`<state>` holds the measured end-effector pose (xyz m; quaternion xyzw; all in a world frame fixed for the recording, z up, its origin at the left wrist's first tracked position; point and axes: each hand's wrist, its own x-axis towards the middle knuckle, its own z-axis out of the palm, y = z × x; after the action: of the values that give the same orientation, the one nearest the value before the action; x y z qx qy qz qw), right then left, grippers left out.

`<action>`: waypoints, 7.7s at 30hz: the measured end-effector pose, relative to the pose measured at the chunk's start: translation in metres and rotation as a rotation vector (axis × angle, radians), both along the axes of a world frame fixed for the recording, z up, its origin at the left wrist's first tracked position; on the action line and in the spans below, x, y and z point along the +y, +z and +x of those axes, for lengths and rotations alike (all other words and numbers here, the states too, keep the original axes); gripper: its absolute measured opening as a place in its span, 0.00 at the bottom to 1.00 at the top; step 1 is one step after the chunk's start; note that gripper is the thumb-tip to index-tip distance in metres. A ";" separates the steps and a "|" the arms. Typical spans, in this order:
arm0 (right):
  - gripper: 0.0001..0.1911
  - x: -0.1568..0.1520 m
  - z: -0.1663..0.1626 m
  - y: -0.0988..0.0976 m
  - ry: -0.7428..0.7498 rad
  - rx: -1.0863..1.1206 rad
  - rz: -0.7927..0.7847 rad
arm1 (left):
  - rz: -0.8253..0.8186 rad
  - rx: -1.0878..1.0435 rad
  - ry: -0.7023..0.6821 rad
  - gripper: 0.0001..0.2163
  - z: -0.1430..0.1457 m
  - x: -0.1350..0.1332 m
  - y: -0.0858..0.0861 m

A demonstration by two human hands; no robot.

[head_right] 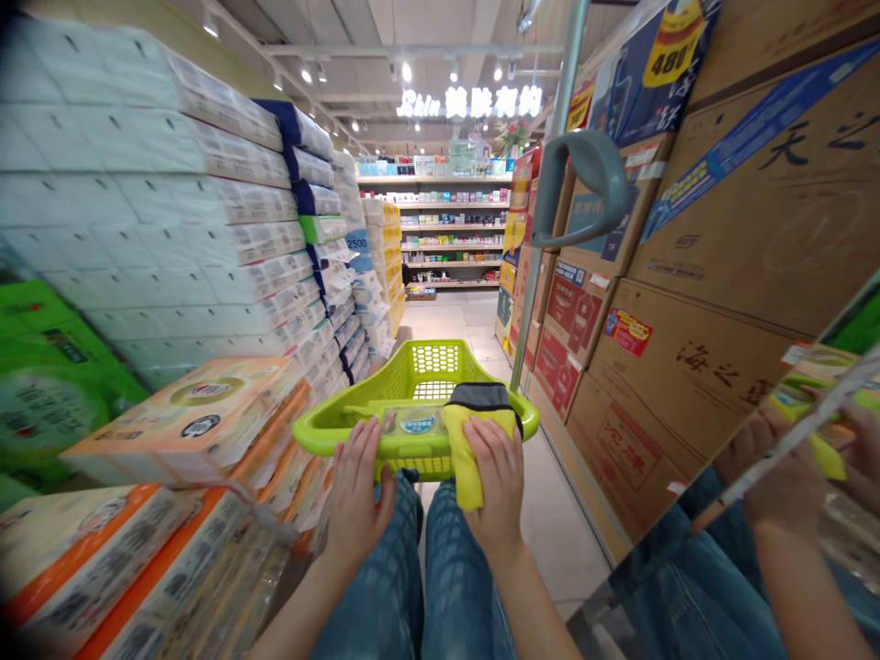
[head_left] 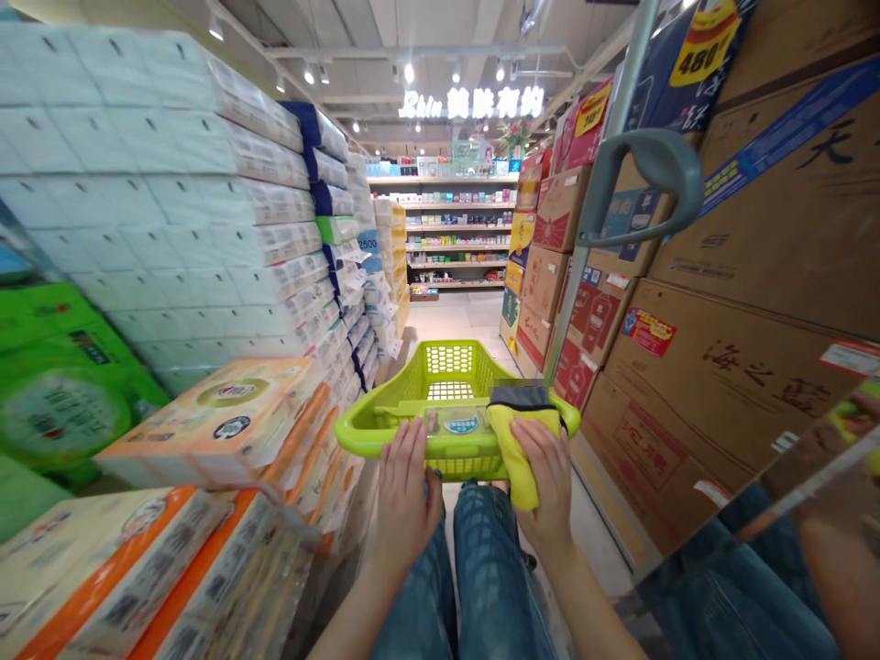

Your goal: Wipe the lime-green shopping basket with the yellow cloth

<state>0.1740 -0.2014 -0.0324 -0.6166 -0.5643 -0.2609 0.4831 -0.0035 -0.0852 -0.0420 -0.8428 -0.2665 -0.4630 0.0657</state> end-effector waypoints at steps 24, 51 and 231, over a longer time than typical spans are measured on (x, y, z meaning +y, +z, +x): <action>0.33 0.004 0.000 -0.034 -0.174 -0.034 0.010 | 0.046 0.052 0.039 0.34 0.004 0.001 -0.006; 0.32 0.025 -0.046 -0.026 -0.157 0.156 0.026 | 0.067 0.042 0.086 0.34 0.010 0.002 -0.013; 0.26 0.042 -0.064 0.044 -0.325 0.116 -0.208 | 0.030 0.047 0.040 0.33 0.007 -0.004 -0.008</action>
<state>0.1097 -0.1596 0.0120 -0.7602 -0.4524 -0.2397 0.4000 0.0037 -0.0889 -0.0500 -0.8468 -0.2750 -0.4455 0.0938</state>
